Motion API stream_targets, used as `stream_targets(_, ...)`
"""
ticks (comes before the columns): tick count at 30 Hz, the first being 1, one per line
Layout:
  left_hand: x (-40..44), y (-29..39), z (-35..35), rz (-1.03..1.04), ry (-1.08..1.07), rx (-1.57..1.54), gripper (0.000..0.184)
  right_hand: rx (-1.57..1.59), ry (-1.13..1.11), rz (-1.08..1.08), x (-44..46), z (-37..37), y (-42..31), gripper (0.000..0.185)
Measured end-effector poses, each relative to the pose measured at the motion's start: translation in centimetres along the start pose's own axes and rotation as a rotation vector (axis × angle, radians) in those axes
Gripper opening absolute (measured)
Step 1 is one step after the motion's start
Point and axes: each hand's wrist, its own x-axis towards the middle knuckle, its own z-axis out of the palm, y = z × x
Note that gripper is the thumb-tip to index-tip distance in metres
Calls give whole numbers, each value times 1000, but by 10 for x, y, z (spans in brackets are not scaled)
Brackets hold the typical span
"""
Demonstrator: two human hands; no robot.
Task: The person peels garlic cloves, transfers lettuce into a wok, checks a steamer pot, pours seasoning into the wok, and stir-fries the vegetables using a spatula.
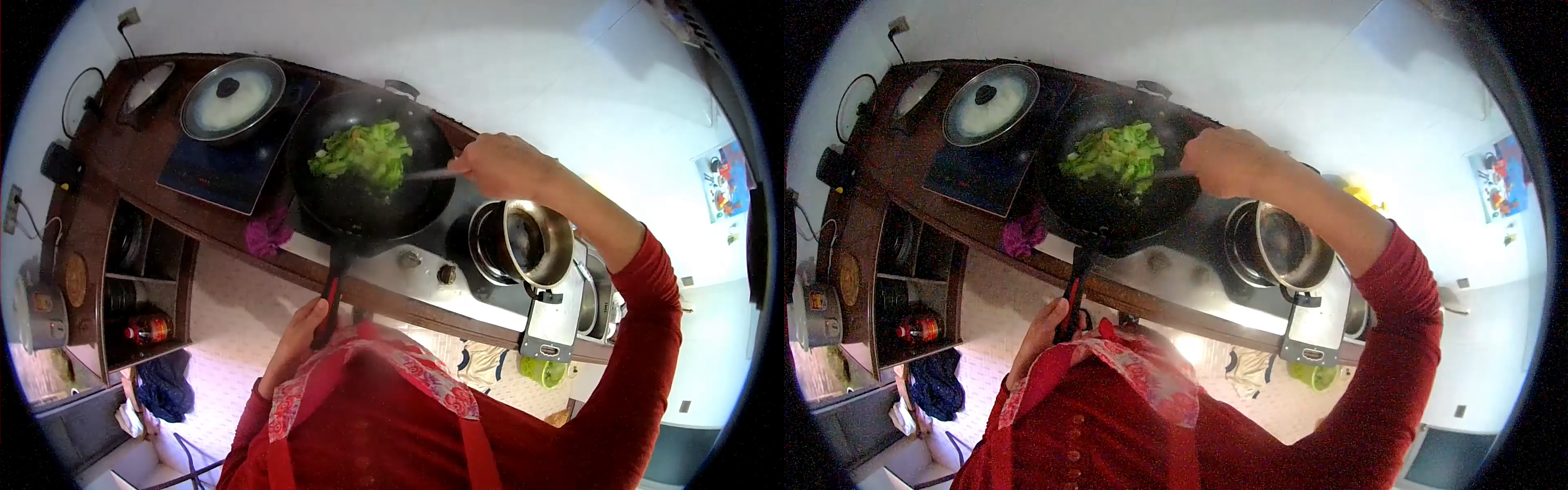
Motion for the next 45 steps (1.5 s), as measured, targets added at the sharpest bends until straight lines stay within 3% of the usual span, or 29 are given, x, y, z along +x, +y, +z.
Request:
stream_targets(3, 0, -1, 0, 7, 3, 17, 48, 36, -21, -126, 9, 6, -23, 24)
stream_targets(5, 1, -1, 0, 10, 5, 20, 49, 23, 169, -135, 28, 24, -46, 22)
stream_targets(8, 2, -2, -1, 19, 14, 29, 49, -33, 175, -25, 65, 25, -66, 21)
stream_targets(11, 4, -6, -4, 35, 23, 54, 50, -21, 299, -29, 81, 48, -5, 20)
stream_targets(13, 7, -11, -9, 32, 4, 57, 50, 234, 63, 55, 65, 36, 25, 24)
stream_targets(16, 8, -13, -11, 23, -22, 18, 49, 825, -36, 274, 35, 37, 27, 31)
stream_targets(19, 5, -7, -6, -2, 17, 24, 48, 1035, -258, 205, 22, 50, 36, 34)
stream_targets(23, 5, -6, -5, -6, 29, 30, 47, 946, -340, 233, -3, 55, 68, 34)
stream_targets(26, 2, -2, 1, -15, 39, -11, 46, 783, -209, 394, -17, 51, 67, 33)
stream_targets(29, 2, 0, 3, -17, 39, -23, 44, 597, -97, 272, -27, 49, 80, 31)
stream_targets(30, 4, -3, 0, -12, 31, -24, 44, 328, 20, 115, -34, 36, 71, 26)
stream_targets(37, 3, -1, 1, -4, 41, 11, 47, 104, -36, -94, -8, -15, 3, 19)
stream_targets(41, 3, -1, -1, -13, 52, 96, 38, -153, -67, -88, 25, -47, -12, 22)
stream_targets(45, 4, -4, -2, 5, 38, 66, 39, -102, -298, -121, 71, -55, -17, 16)
